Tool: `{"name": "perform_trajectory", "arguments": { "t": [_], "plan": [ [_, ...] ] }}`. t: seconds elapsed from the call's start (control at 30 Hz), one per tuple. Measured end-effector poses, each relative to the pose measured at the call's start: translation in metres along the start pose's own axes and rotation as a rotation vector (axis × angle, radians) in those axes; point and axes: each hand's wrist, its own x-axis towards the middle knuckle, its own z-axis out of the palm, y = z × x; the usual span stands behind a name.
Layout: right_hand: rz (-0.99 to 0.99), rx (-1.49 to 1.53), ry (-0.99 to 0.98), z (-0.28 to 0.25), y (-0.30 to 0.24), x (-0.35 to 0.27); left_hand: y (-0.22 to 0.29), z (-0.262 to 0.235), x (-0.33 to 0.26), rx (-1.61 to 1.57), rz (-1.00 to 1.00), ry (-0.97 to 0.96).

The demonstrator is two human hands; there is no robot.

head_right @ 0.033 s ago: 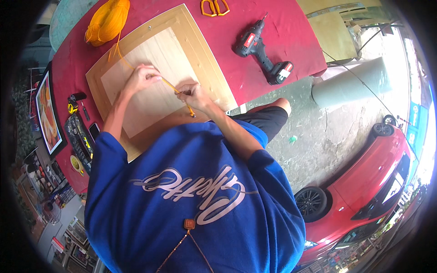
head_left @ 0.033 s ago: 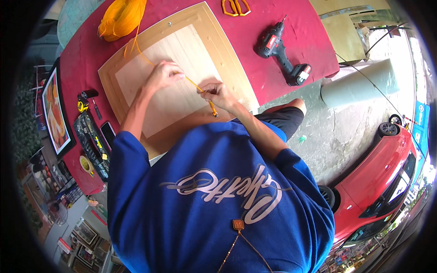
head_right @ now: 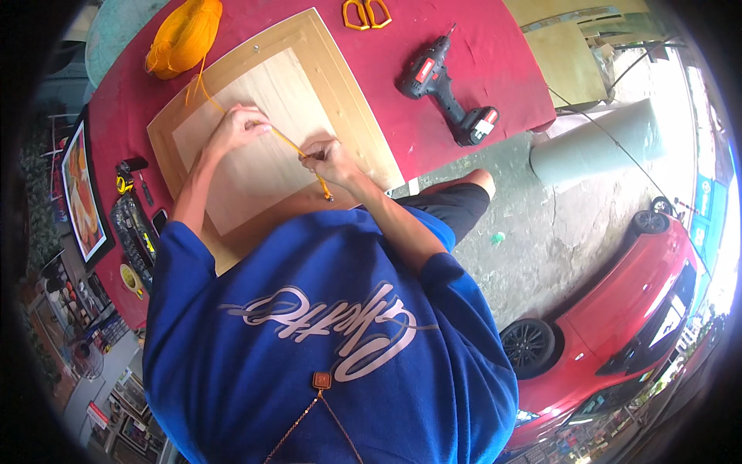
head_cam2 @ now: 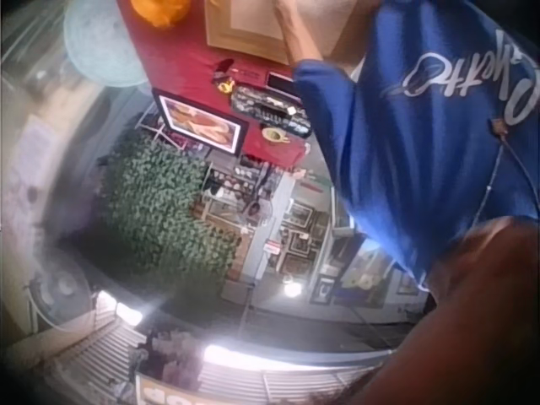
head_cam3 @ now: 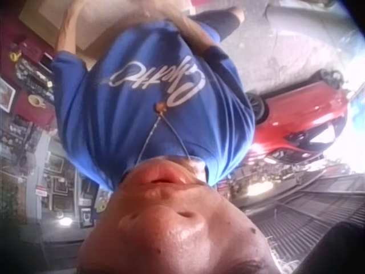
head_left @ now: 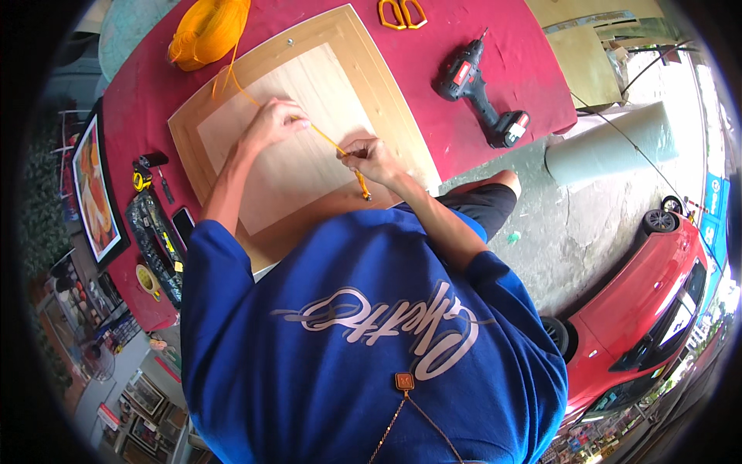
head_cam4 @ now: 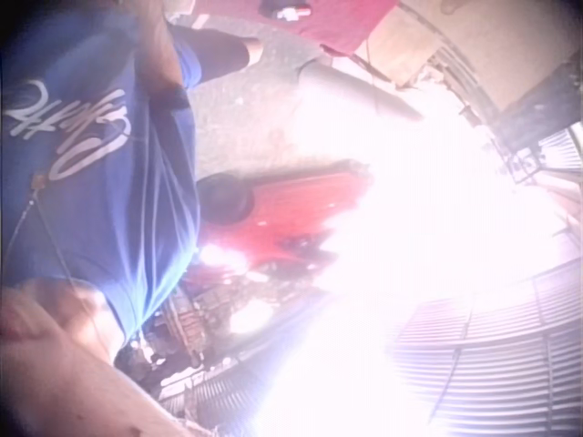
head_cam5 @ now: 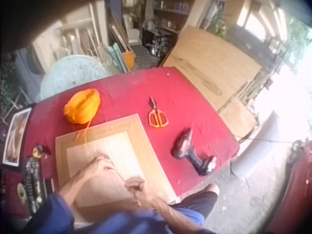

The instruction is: The person uses a cordless drill to fasten screws into a wooden picture frame on a red workbench. They then thread a yellow rope through holes in the frame, tie knots, and cut the excess rope with scissors.

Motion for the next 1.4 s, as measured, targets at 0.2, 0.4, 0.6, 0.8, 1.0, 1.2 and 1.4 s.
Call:
{"name": "perform_trajectory", "arguments": {
  "t": [0.2, 0.4, 0.6, 0.8, 1.0, 1.2, 1.4],
  "plan": [
    [-0.103, -0.632, 0.367, -0.024, -0.037, 0.047, -0.065, -0.056, 0.038, 0.451, 0.145, 0.121],
    [-0.398, -0.706, 0.538, -0.087, -0.025, 0.078, -0.1, -0.059, 0.086, 0.382, 0.039, 0.346],
    [-0.318, -0.403, 0.674, -0.074, -0.017, 0.074, -0.117, -0.034, 0.102, 0.357, 0.05, 0.531],
    [-0.284, -0.334, 0.701, -0.077, -0.016, 0.075, -0.118, -0.033, 0.105, 0.421, 0.091, 0.547],
    [-0.287, -0.344, 0.738, -0.071, -0.022, 0.074, -0.116, -0.029, 0.105, 0.562, 0.087, 0.545],
    [-0.316, -0.411, 0.798, -0.071, -0.005, 0.084, -0.102, -0.028, 0.107, 0.711, -0.003, 0.485],
    [-0.064, -0.718, 0.74, -0.069, -0.026, 0.093, -0.089, -0.032, 0.108, 0.763, 0.028, 0.462]
  ]
}}
